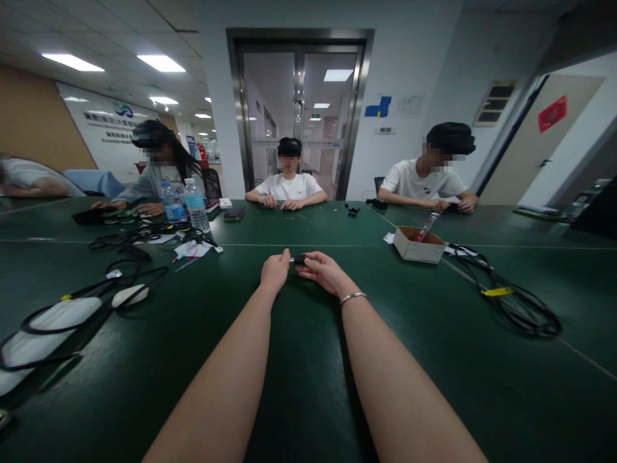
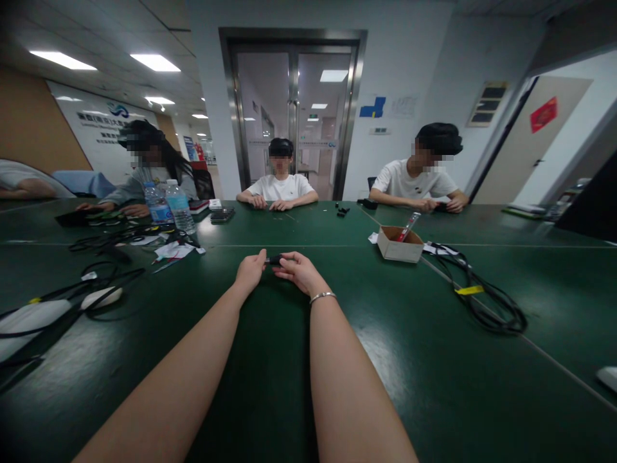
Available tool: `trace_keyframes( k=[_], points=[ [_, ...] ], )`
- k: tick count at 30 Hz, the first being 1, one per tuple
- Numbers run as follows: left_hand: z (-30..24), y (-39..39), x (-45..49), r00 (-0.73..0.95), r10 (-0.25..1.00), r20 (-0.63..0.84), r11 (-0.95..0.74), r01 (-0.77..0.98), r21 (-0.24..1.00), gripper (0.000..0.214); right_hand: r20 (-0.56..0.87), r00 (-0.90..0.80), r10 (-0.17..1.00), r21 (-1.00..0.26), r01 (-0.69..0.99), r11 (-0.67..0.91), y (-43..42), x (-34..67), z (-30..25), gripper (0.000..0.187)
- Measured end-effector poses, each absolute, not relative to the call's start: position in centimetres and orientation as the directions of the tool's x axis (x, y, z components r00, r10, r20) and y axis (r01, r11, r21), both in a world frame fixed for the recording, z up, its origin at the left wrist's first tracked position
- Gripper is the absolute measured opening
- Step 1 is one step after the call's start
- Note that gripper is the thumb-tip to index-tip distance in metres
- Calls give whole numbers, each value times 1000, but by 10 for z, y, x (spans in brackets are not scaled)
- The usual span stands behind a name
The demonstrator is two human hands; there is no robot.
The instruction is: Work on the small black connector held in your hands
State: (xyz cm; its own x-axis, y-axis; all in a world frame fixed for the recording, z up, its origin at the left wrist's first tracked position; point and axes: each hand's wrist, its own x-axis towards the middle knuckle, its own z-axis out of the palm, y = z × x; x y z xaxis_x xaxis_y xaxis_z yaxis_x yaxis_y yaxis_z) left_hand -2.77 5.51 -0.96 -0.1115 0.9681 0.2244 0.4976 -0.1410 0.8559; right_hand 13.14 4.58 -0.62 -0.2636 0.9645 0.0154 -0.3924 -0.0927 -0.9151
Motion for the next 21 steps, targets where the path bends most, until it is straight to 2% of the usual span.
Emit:
trace_keyframes(
  k=[7,11,21],
  points=[
    [-5,51,-26,-133,965,227,-128,513,849,52,-22,-290,957,-926,-354,-129,45,131,-3,10],
    [-9,53,-24,-103,948,301,-212,502,839,49,-30,-239,970,-942,-318,-108,44,127,0,23],
    [-19,62,-24,10,951,309,-302,241,923,44,-74,-132,988,-946,-305,-111,46,127,2,31]
  ],
)
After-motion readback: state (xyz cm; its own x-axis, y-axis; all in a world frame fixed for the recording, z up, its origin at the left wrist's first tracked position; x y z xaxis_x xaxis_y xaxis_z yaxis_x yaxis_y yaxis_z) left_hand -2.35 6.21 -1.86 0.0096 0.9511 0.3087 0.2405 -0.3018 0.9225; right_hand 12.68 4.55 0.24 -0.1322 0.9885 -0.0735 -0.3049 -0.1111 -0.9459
